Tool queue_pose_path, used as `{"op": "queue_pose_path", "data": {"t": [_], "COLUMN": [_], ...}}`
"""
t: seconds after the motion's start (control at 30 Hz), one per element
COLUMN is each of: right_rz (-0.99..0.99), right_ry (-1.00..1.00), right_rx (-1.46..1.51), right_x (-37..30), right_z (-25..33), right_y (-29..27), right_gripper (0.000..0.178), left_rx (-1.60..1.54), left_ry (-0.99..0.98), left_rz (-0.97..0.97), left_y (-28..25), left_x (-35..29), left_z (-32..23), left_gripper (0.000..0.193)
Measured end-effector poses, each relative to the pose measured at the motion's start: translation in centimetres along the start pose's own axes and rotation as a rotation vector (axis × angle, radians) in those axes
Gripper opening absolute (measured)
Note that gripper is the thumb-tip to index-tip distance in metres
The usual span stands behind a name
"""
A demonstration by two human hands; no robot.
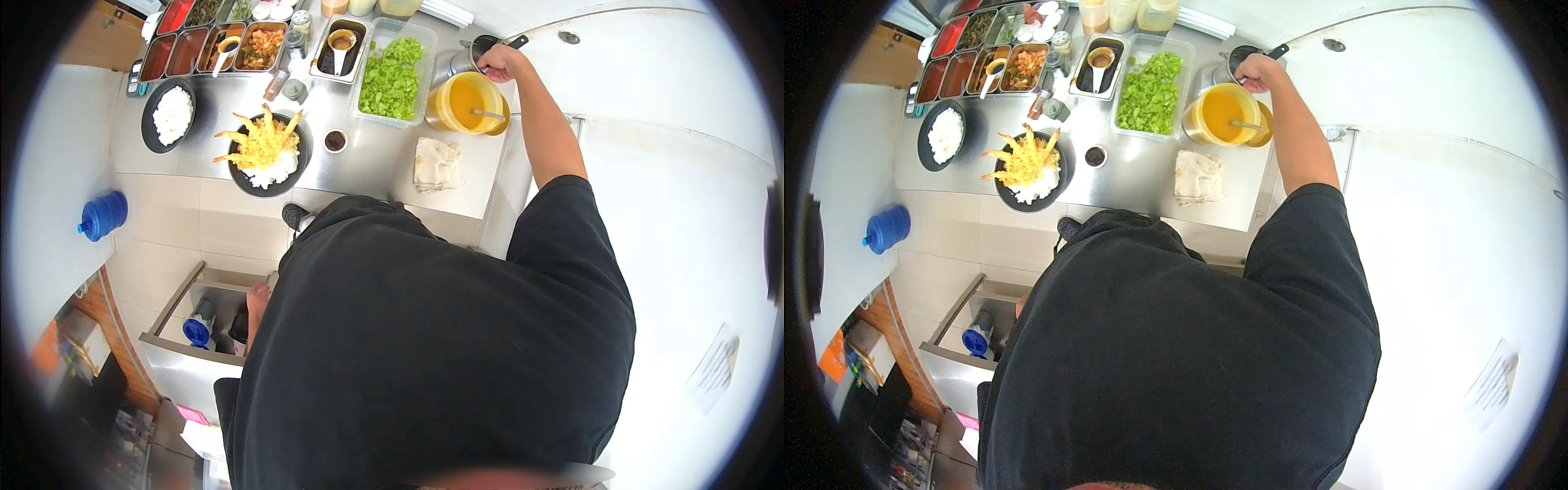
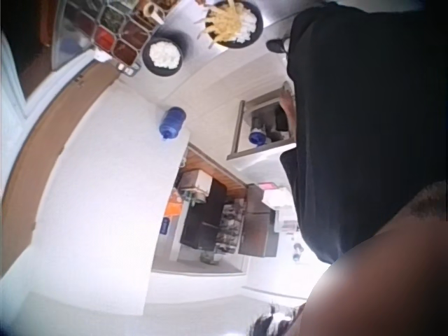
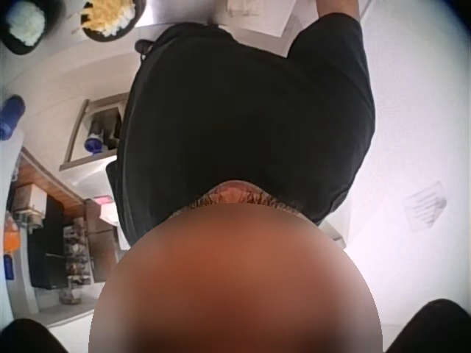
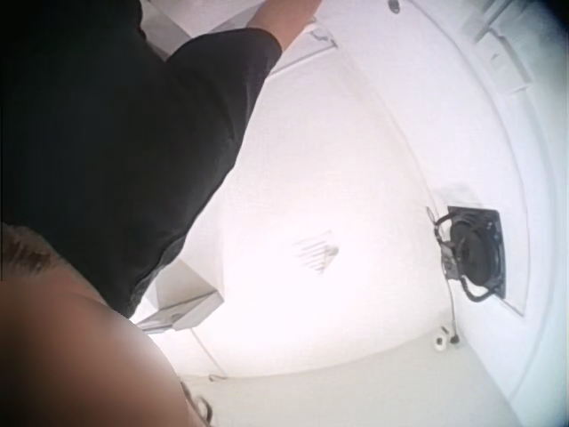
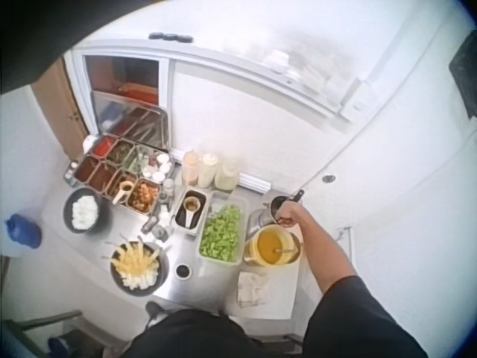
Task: The person retrieves a container of shredded meat from the refrigerator and places it back. They then pick up a bowl of rice and use tongs to add french fries and shredded cheese. Finally, they add lettuce and a small cup of sauce to the bowl.
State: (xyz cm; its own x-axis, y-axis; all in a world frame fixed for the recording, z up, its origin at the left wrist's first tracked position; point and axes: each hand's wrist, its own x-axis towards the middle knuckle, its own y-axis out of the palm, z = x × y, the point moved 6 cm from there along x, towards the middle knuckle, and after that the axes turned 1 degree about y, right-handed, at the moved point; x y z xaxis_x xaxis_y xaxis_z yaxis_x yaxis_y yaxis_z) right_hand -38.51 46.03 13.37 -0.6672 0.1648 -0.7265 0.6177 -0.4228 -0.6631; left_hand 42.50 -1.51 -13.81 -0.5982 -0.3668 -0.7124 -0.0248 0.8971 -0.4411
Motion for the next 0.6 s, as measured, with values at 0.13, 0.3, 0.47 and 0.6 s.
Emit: {"op": "queue_pose_path", "data": {"t": [0.13, 0.3, 0.47, 0.6], "right_rz": [-0.013, -0.051, -0.118, -0.200], "right_ry": [-0.006, -0.022, -0.102, -0.180], "right_rx": [-0.173, -0.190, -0.129, -0.112], "right_x": [-1.8, -3.7, -5.4, -9.5], "right_z": [-0.8, -0.4, 0.0, -0.2], "right_y": [-1.6, -0.6, -2.5, -8.6], "right_gripper": [0.011, 0.021, 0.027, 0.039], "left_rx": [-0.008, -0.227, -0.260, -0.280], "left_ry": [0.050, -0.291, -0.282, -0.288], "left_rz": [0.123, 0.002, -0.038, -0.026], "left_y": [-1.6, -3.7, -4.7, -5.1], "left_x": [0.2, 0.3, 0.1, -0.5], "left_z": [-5.5, -8.2, -9.8, -8.6], "left_gripper": [0.037, 0.040, 0.042, 0.044]}}
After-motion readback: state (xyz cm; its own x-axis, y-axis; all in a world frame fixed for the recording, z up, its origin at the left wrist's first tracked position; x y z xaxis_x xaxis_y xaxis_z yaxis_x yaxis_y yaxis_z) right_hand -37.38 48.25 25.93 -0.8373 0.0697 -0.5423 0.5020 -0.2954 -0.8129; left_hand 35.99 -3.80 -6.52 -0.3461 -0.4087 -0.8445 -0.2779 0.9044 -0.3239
